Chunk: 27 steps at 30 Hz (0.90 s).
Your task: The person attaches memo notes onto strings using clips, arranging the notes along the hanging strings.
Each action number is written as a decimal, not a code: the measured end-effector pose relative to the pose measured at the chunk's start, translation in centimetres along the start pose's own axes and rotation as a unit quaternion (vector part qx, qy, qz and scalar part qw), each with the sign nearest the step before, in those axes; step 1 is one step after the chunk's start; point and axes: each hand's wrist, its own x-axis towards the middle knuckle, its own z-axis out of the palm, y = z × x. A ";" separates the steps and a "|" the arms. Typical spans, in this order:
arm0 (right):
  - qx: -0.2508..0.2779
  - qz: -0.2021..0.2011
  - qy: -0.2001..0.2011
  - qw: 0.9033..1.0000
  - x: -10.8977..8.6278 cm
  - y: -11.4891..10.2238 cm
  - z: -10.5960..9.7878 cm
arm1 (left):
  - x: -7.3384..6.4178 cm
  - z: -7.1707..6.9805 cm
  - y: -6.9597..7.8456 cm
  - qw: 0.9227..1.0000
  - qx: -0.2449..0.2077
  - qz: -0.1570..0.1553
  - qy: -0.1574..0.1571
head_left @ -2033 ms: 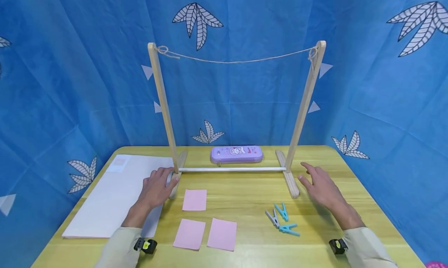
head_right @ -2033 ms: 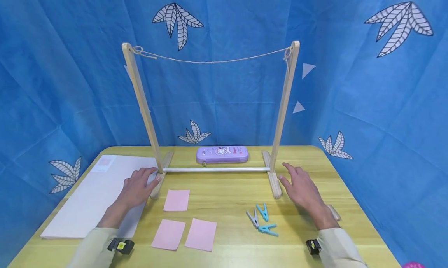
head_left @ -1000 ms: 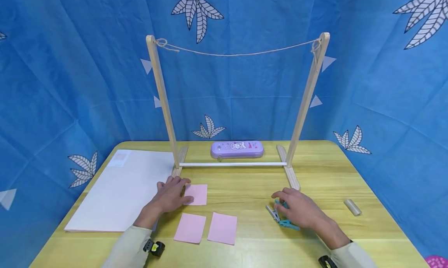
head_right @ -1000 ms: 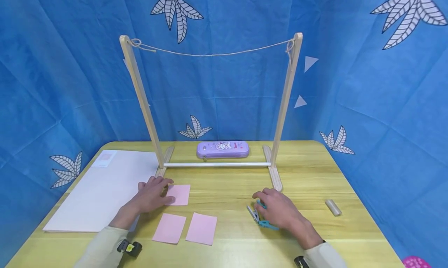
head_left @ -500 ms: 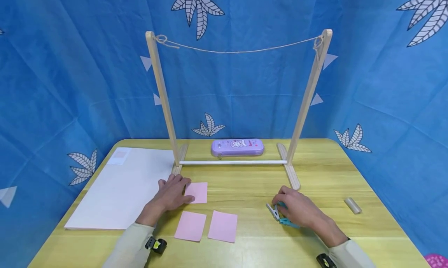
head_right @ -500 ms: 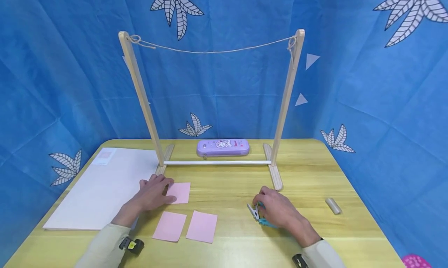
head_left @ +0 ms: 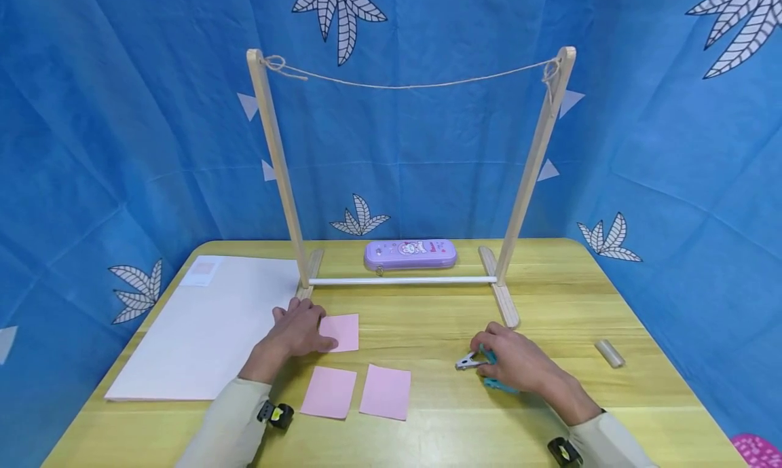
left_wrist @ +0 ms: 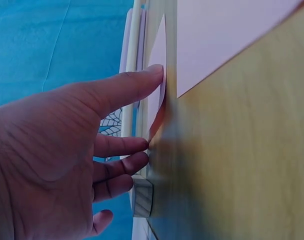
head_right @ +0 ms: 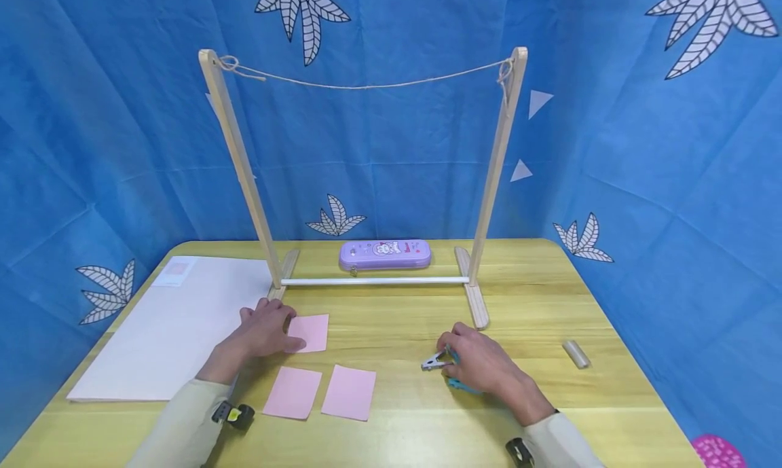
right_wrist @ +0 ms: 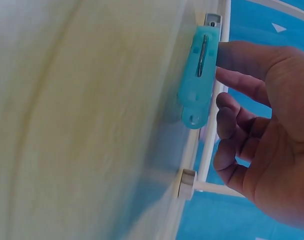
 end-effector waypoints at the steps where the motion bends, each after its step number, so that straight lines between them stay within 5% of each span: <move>1: 0.000 0.002 -0.003 1.000 0.1 0.1 0.0 | 0.0 -0.1 0.0 1.000 0.001 -0.002 -0.001; 17: 0.016 0.020 -0.021 0.999 0.6 0.5 -0.3 | 0.5 0.1 -0.5 0.998 -0.052 0.015 0.020; 27: 0.080 0.044 0.052 0.994 1.4 0.9 -0.5 | 0.5 -0.2 -0.4 0.984 -0.163 0.035 0.064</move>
